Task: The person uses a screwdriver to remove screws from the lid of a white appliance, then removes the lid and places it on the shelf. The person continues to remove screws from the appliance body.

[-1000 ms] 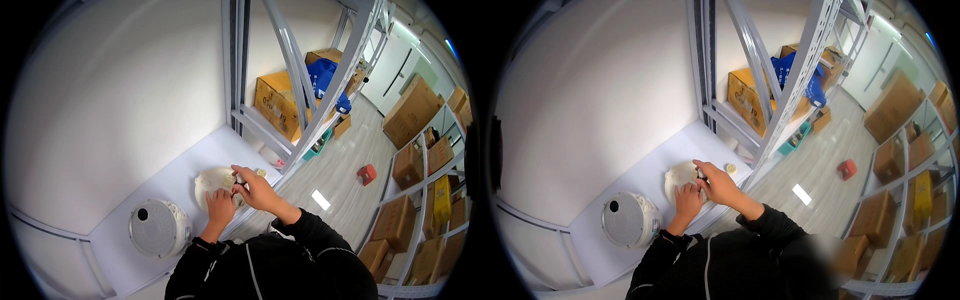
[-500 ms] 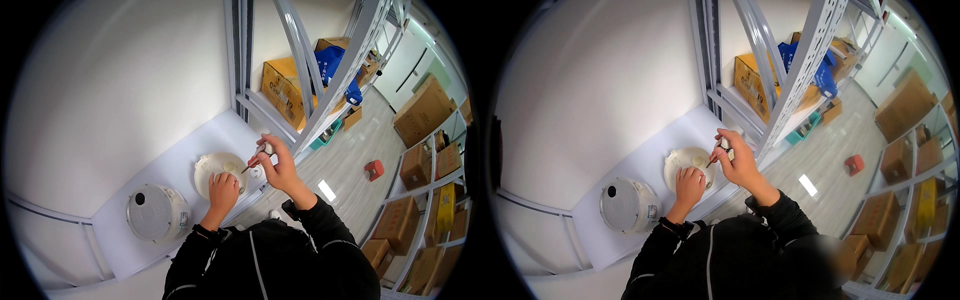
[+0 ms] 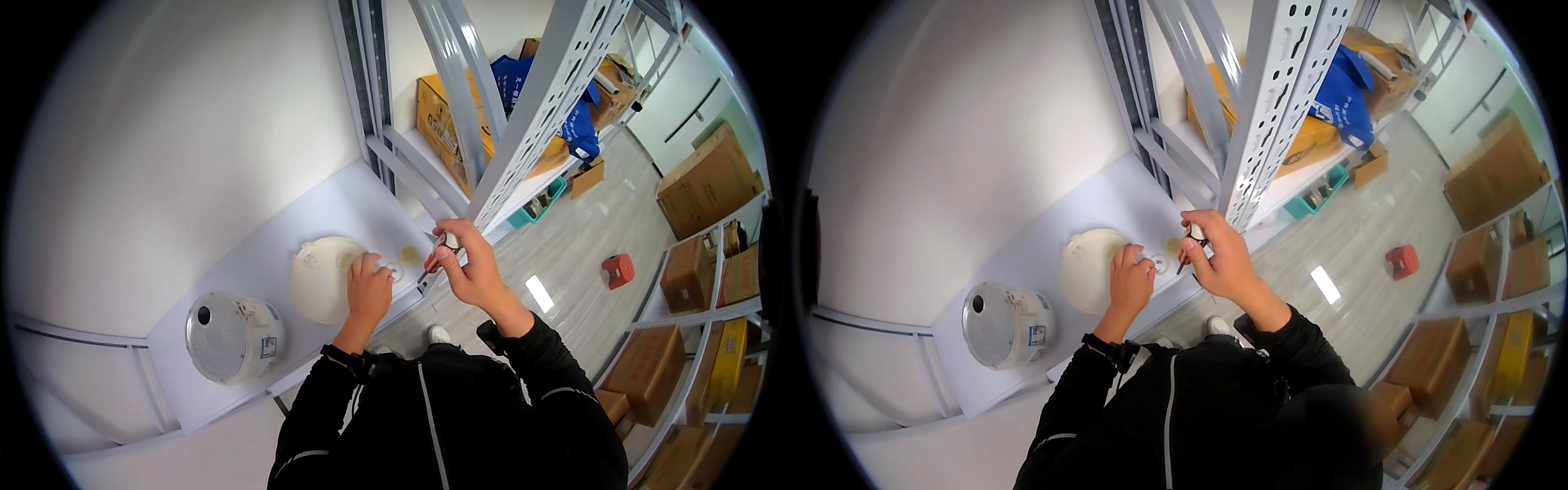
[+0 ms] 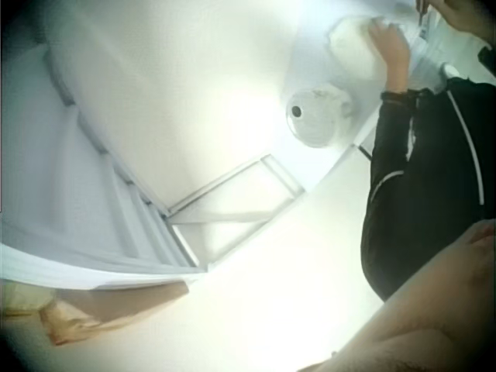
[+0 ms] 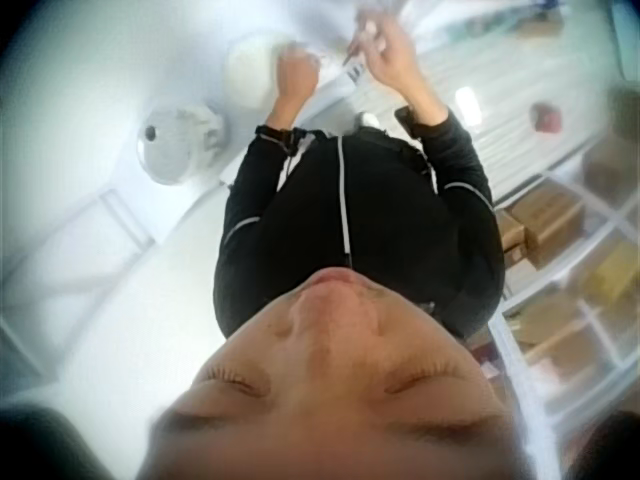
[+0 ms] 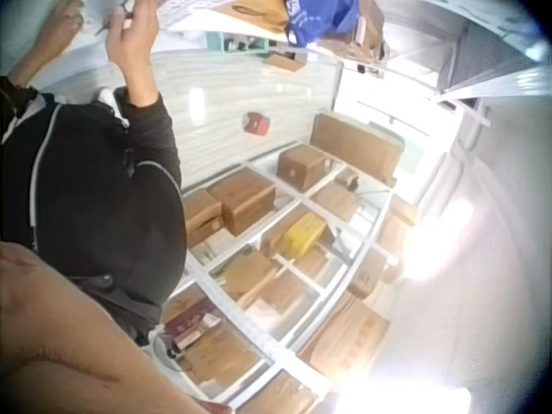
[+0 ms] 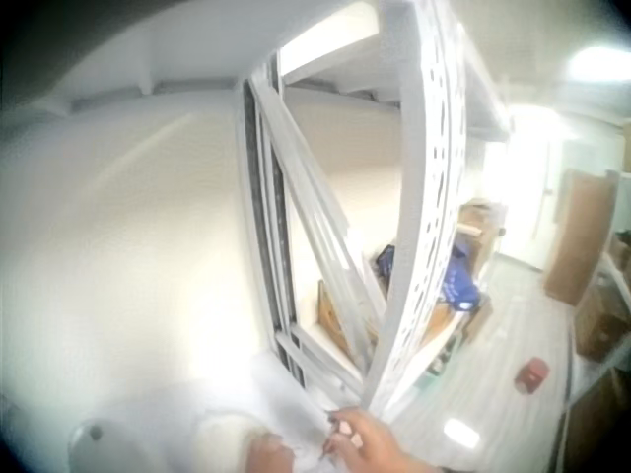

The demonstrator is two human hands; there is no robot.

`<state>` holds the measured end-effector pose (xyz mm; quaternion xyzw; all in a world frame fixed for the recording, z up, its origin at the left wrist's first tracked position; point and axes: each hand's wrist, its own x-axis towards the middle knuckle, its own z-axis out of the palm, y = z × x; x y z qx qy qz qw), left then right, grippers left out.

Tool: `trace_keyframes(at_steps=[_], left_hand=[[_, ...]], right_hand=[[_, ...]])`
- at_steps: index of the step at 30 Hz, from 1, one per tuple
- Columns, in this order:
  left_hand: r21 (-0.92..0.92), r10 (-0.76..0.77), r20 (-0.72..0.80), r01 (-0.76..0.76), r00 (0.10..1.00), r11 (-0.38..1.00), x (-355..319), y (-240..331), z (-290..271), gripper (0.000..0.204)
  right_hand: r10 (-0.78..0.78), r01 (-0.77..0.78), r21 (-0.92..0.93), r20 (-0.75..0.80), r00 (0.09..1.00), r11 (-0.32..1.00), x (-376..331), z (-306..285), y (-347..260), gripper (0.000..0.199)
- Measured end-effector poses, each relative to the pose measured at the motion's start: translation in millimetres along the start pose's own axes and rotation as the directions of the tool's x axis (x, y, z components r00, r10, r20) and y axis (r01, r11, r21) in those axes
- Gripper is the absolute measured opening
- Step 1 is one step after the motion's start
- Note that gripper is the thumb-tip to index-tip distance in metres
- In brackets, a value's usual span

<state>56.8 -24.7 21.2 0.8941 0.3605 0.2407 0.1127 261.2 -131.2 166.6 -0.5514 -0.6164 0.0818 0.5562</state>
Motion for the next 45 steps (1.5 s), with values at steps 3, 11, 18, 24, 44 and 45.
trace_keyframes(at_steps=[3,11,18,24,44,45], left_hand=[[0.033,-0.039,-0.008,0.04,0.999,0.999,2.8,5.3,8.8,0.009],[0.082,-0.098,-0.044,0.101,0.994,0.992,2.5,7.3,25.5,0.011],[0.04,-0.165,-0.016,0.166,0.986,0.985,-0.2,10.4,4.8,0.036],[0.019,-0.281,-0.01,0.281,0.96,0.96,-29.1,11.3,-19.7,0.068],[0.252,-0.335,-0.162,0.367,0.928,0.895,-87.5,-14.5,-20.3,0.059],[0.256,-0.336,-0.176,0.373,0.925,0.892,-86.5,-15.3,-21.4,0.058]], right_hand=[[0.055,-0.062,0.063,0.103,0.993,0.996,3.5,-12.1,4.2,0.031],[-0.034,0.007,0.087,0.305,0.952,0.996,11.2,-18.6,26.5,0.034],[0.009,-0.06,0.109,0.419,0.908,0.992,19.9,-15.2,31.3,0.034],[-0.089,0.037,0.13,0.419,0.904,0.991,33.1,-8.2,27.9,0.036],[-0.274,0.169,0.244,0.512,0.814,0.955,53.6,19.5,20.0,0.042],[-0.276,0.165,0.253,0.509,0.816,0.953,54.5,17.5,19.9,0.042]])
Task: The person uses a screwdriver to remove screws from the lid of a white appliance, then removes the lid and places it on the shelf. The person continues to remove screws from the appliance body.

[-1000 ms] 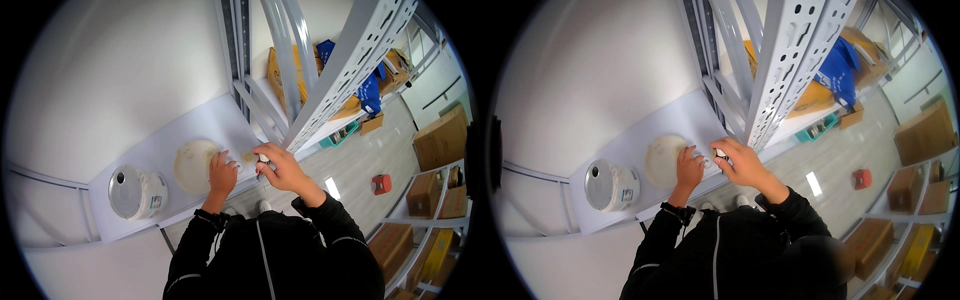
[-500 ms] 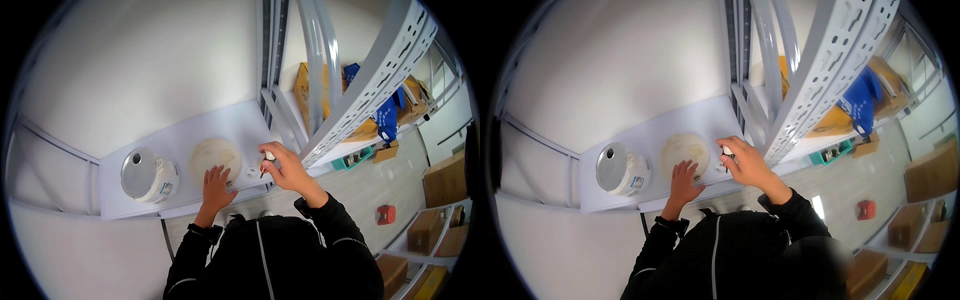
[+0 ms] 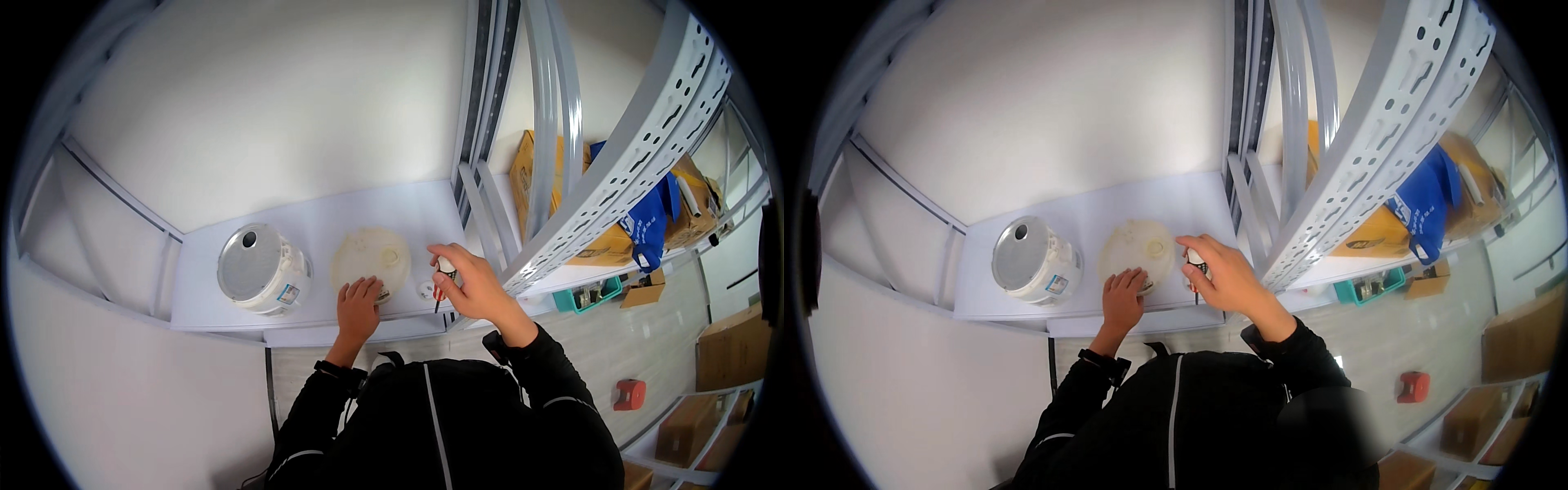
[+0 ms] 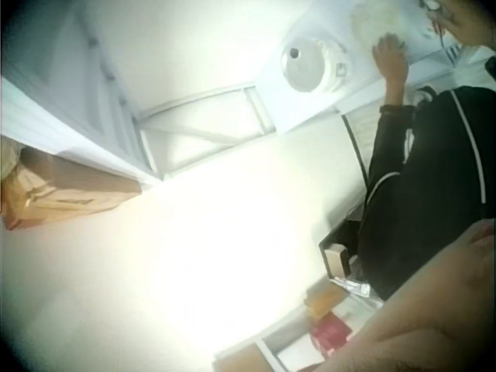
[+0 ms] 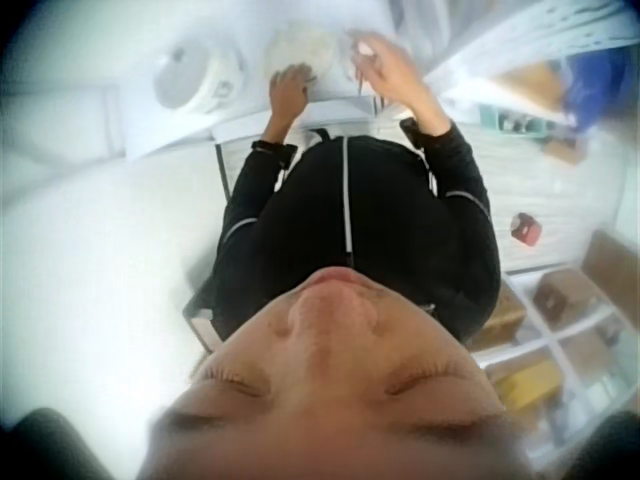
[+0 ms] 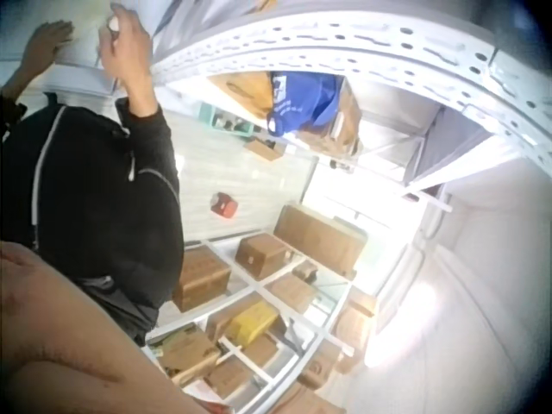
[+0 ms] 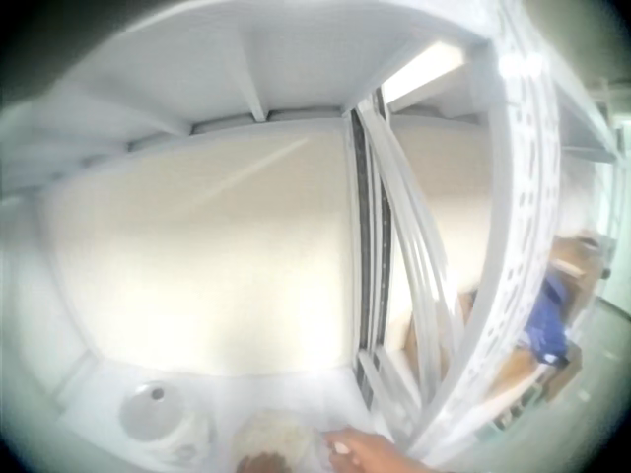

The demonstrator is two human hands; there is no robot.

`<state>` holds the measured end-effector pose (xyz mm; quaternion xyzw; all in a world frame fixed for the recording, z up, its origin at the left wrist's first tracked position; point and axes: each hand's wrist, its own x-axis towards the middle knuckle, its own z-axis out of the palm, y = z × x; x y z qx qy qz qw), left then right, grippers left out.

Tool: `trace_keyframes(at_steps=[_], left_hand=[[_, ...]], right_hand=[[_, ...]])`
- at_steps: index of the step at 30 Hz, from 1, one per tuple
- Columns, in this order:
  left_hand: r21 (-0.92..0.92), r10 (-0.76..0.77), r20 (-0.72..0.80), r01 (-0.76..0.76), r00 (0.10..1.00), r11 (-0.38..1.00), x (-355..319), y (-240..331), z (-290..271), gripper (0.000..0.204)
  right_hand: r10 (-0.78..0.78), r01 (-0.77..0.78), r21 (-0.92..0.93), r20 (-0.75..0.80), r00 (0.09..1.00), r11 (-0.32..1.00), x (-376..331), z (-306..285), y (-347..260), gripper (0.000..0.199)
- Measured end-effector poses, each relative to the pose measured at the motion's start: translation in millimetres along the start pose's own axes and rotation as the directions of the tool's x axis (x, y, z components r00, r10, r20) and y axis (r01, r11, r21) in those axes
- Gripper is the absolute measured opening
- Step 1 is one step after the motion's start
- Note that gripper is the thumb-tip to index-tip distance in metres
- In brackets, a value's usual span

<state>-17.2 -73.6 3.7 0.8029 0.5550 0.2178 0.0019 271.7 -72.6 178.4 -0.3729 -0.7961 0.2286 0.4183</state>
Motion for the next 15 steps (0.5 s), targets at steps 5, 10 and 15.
trace_keyframes(at_steps=[5,10,15], left_hand=[[-0.048,-0.068,-0.026,0.067,0.997,0.997,7.5,3.7,-6.4,0.056],[-0.142,-0.184,-0.103,0.168,0.978,0.975,13.2,15.1,-14.1,0.051],[-0.585,-0.41,-0.149,0.254,0.9,0.77,29.9,35.8,-36.0,0.038]], right_hand=[[0.051,-0.052,0.051,0.012,0.999,0.997,-8.7,-12.2,0.5,0.046],[0.138,-0.155,0.215,0.095,0.986,0.964,-29.2,-6.8,16.9,0.054],[0.144,-0.183,0.239,0.171,0.975,0.954,-45.1,8.7,33.8,0.052]])
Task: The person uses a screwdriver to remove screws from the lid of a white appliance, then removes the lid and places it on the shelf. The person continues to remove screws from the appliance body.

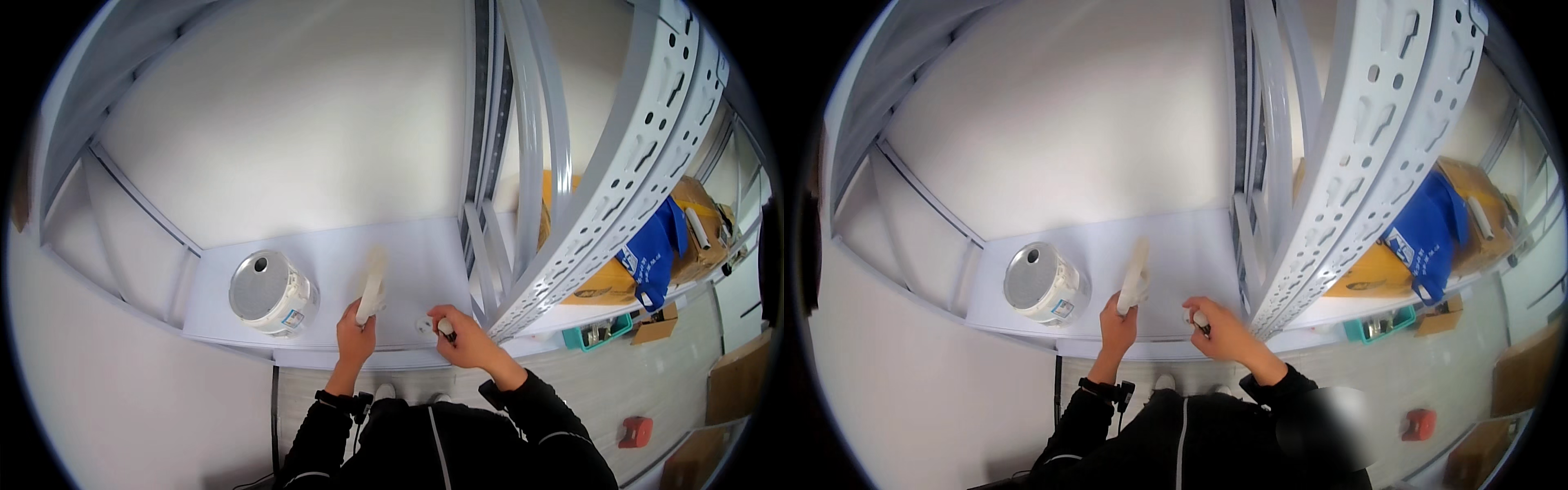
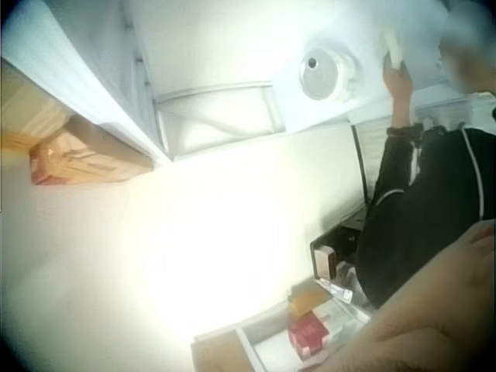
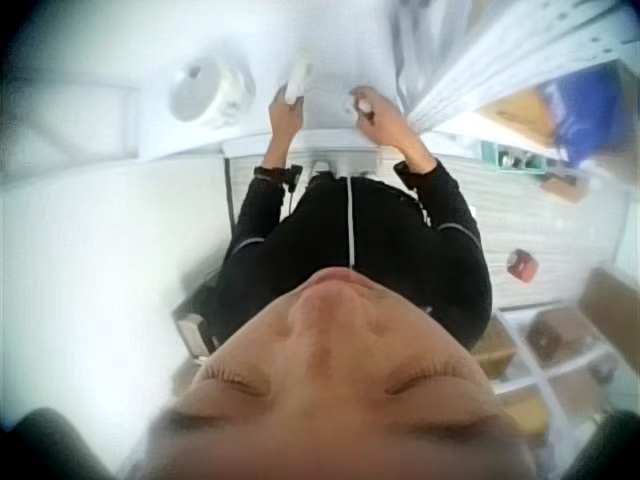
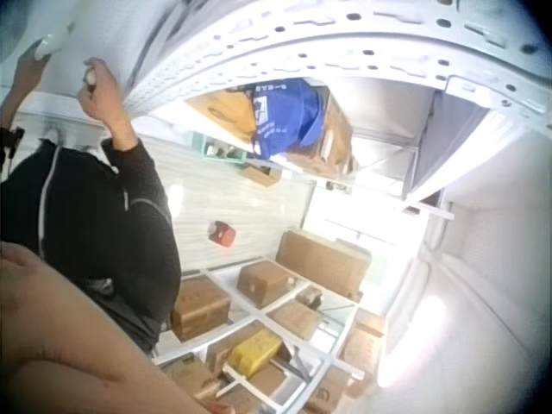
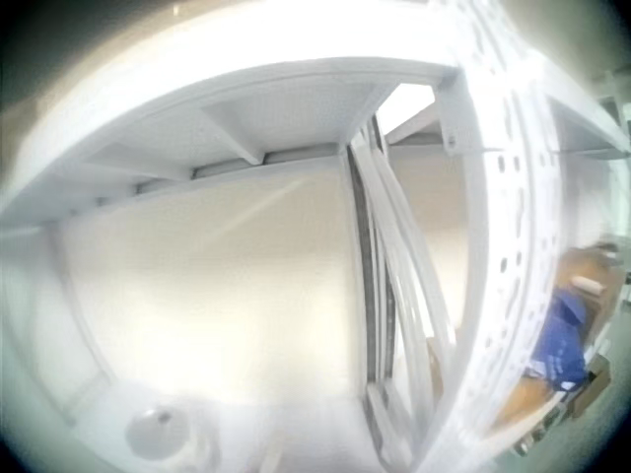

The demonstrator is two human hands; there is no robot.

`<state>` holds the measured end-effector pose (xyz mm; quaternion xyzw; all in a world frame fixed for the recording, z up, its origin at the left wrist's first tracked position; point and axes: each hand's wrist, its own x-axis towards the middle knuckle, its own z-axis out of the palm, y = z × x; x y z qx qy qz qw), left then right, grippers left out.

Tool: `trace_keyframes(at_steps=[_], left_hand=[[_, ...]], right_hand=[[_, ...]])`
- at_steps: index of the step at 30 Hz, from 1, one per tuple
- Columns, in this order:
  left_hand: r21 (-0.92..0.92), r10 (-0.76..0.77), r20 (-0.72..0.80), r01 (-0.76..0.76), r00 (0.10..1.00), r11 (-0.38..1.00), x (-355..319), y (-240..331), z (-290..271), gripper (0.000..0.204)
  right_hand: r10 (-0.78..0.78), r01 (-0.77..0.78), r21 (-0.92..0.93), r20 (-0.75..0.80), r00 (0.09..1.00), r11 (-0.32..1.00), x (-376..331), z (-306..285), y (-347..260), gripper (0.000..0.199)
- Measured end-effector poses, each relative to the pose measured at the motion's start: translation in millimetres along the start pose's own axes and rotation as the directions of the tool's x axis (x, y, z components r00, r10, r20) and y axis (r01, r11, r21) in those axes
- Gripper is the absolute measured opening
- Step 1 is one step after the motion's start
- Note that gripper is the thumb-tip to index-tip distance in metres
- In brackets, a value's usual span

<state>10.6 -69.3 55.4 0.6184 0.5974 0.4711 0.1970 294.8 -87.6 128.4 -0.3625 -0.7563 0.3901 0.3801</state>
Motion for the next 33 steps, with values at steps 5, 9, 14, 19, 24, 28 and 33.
trace_keyframes(at_steps=[5,9,14,19,24,28,33], left_hand=[[-0.329,-0.114,-0.029,0.098,0.993,0.939,-5.3,41.7,-25.1,0.026],[-0.514,-0.157,-0.044,0.113,0.987,0.851,-25.8,52.2,-45.1,0.027],[-0.701,-0.13,-0.04,0.065,0.991,0.71,-49.9,46.7,-82.6,0.027],[-0.239,0.103,-0.042,-0.11,0.994,0.965,-82.0,58.3,-139.9,0.037],[-0.006,0.538,0.013,-0.538,0.843,0.843,-113.2,61.4,-185.1,0.046],[0.199,0.573,0.051,-0.571,0.818,0.796,-134.0,65.3,-223.5,0.047],[0.19,0.497,0.13,-0.514,0.858,0.837,-157.3,53.5,-259.3,0.057]], right_hand=[[0.071,-0.062,0.075,-0.125,0.99,0.995,2.4,16.4,1.4,0.048],[-0.028,0.023,-0.026,-0.226,0.974,0.999,17.4,25.1,-10.1,0.053],[-0.06,0.057,-0.021,-0.247,0.967,0.998,31.0,49.2,-29.5,0.053],[0.413,-0.353,0.563,0.023,0.91,0.747,45.4,86.3,-63.9,0.05],[0.295,-0.239,0.82,0.09,0.951,0.52,43.3,138.4,-68.4,0.049],[0.319,-0.244,0.811,0.075,0.945,0.531,30.5,171.6,-71.3,0.048],[0.106,-0.017,0.762,-0.068,0.992,0.647,16.8,211.8,-103.2,0.049]])
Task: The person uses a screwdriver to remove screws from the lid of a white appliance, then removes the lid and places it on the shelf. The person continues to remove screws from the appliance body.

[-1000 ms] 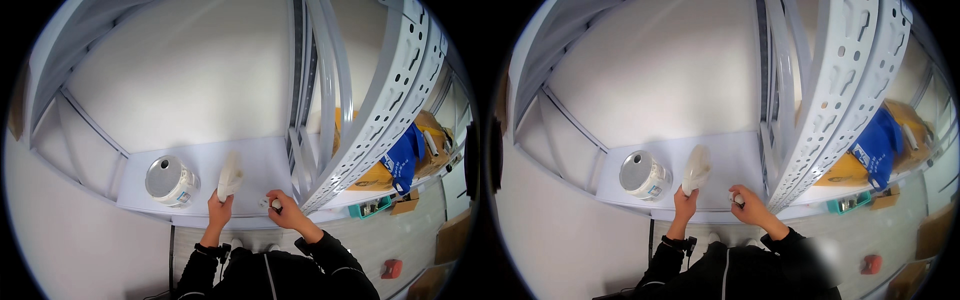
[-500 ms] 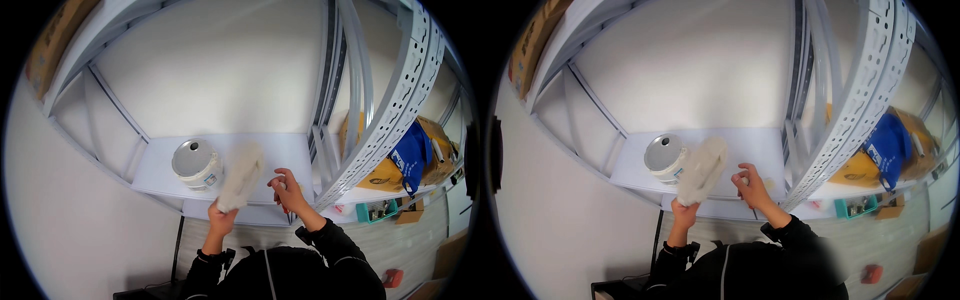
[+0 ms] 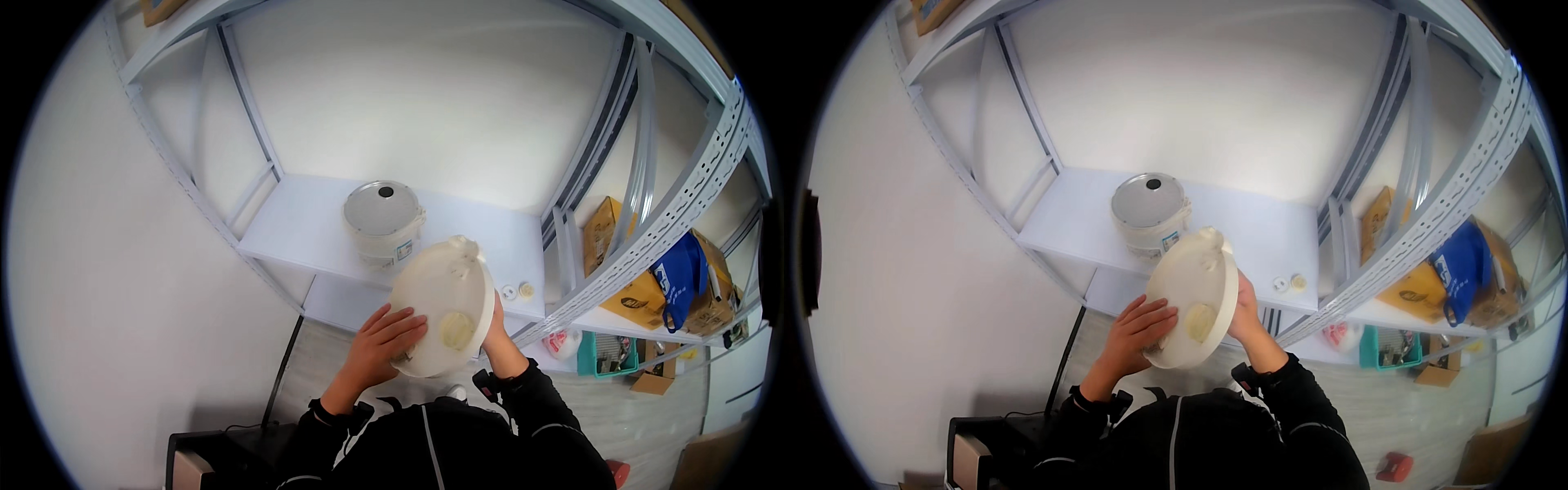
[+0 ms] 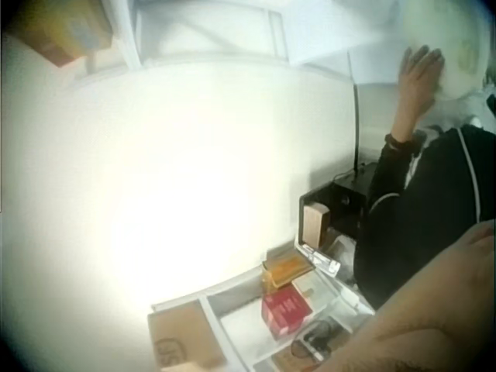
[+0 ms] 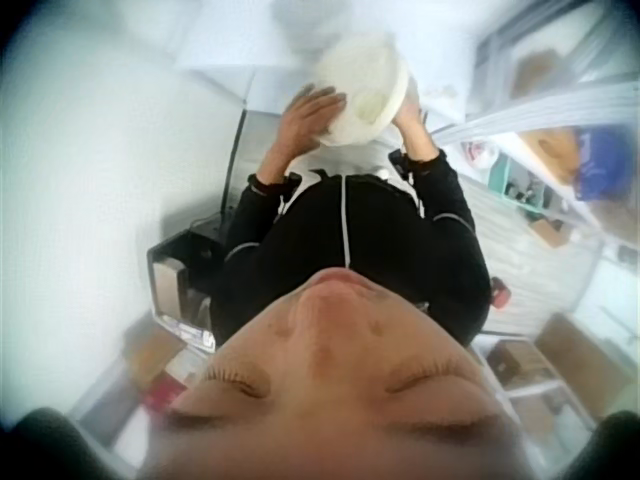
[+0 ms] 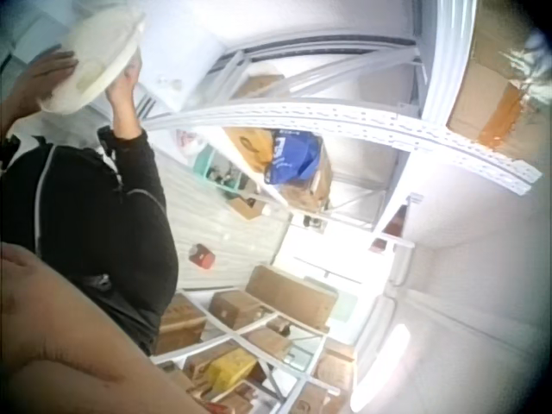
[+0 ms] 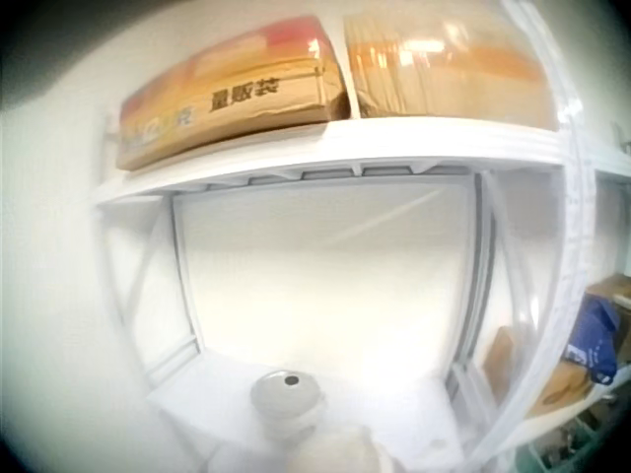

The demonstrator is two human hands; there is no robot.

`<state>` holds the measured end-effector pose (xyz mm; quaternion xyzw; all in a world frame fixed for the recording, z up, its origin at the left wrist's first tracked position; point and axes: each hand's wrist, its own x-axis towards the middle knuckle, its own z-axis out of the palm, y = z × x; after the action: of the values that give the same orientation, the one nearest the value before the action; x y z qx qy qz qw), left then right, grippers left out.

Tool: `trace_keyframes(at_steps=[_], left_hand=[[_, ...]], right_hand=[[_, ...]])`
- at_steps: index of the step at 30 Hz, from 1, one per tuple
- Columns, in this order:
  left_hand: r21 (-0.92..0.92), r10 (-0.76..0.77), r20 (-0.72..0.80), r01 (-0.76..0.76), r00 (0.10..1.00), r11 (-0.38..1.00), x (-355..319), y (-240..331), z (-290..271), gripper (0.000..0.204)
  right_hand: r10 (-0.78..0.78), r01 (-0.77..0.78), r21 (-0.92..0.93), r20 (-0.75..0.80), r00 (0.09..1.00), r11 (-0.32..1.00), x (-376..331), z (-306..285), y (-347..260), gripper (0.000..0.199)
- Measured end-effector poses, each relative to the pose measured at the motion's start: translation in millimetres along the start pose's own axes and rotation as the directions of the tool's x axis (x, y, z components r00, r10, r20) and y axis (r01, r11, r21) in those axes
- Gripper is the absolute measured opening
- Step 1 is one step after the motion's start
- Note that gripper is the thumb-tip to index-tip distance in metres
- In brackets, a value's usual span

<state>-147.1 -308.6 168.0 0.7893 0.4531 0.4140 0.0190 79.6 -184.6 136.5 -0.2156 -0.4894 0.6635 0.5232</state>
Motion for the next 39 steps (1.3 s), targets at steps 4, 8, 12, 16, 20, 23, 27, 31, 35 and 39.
trace_keyframes(at_steps=[4,8,12,16,20,23,27,31,35,39], left_hand=[[-0.193,-0.096,0.125,0.119,0.988,0.974,-12.8,11.2,-29.6,0.075],[-0.481,-0.189,0.16,0.244,0.969,0.842,-34.0,9.7,-38.3,0.085],[-0.635,-0.23,0.156,0.276,0.961,0.722,-48.4,2.3,-44.8,0.079],[-0.795,-0.451,0.054,0.312,0.891,0.52,-65.7,-2.7,-31.5,0.061],[-0.653,-0.482,0.003,0.367,0.876,0.663,-59.4,1.1,-35.6,0.051],[-0.615,-0.564,-0.027,0.431,0.826,0.66,-57.2,8.9,-33.7,0.04],[-0.532,-0.555,-0.156,0.404,0.817,0.744,-69.0,0.0,-18.2,0.037],[-0.623,-0.649,-0.244,0.396,0.721,0.675,-70.4,-24.3,-24.9,0.031],[-0.504,-0.588,-0.321,0.392,0.742,0.77,-67.0,-35.6,-43.6,0.032],[-0.504,-0.581,-0.354,0.374,0.732,0.778,-63.2,-30.8,-48.8,0.031]], right_hand=[[-0.123,0.125,-0.147,0.021,0.992,0.981,-14.4,37.0,-3.7,0.046],[-0.157,0.161,-0.341,0.041,0.987,0.926,-33.7,70.8,-7.3,0.046],[-0.309,0.321,-0.682,0.146,0.94,0.657,-47.3,102.1,-16.5,0.048],[-0.376,0.409,-0.811,0.256,0.891,0.419,-55.0,115.6,-14.7,0.052],[-0.35,0.441,-0.823,0.32,0.88,0.357,-65.5,119.8,-10.4,0.052],[-0.365,0.458,-0.831,0.34,0.867,0.316,-65.7,119.1,-4.4,0.05],[-0.32,0.41,-0.852,0.309,0.896,0.325,-68.5,120.2,0.4,0.051],[-0.266,0.336,-0.846,0.241,0.933,0.414,-76.3,117.2,-5.6,0.053],[-0.294,0.376,-0.771,0.254,0.921,0.514,-77.0,100.9,-5.5,0.047],[-0.322,0.309,-0.671,0.11,0.94,0.674,-82.3,90.6,2.6,0.048]])
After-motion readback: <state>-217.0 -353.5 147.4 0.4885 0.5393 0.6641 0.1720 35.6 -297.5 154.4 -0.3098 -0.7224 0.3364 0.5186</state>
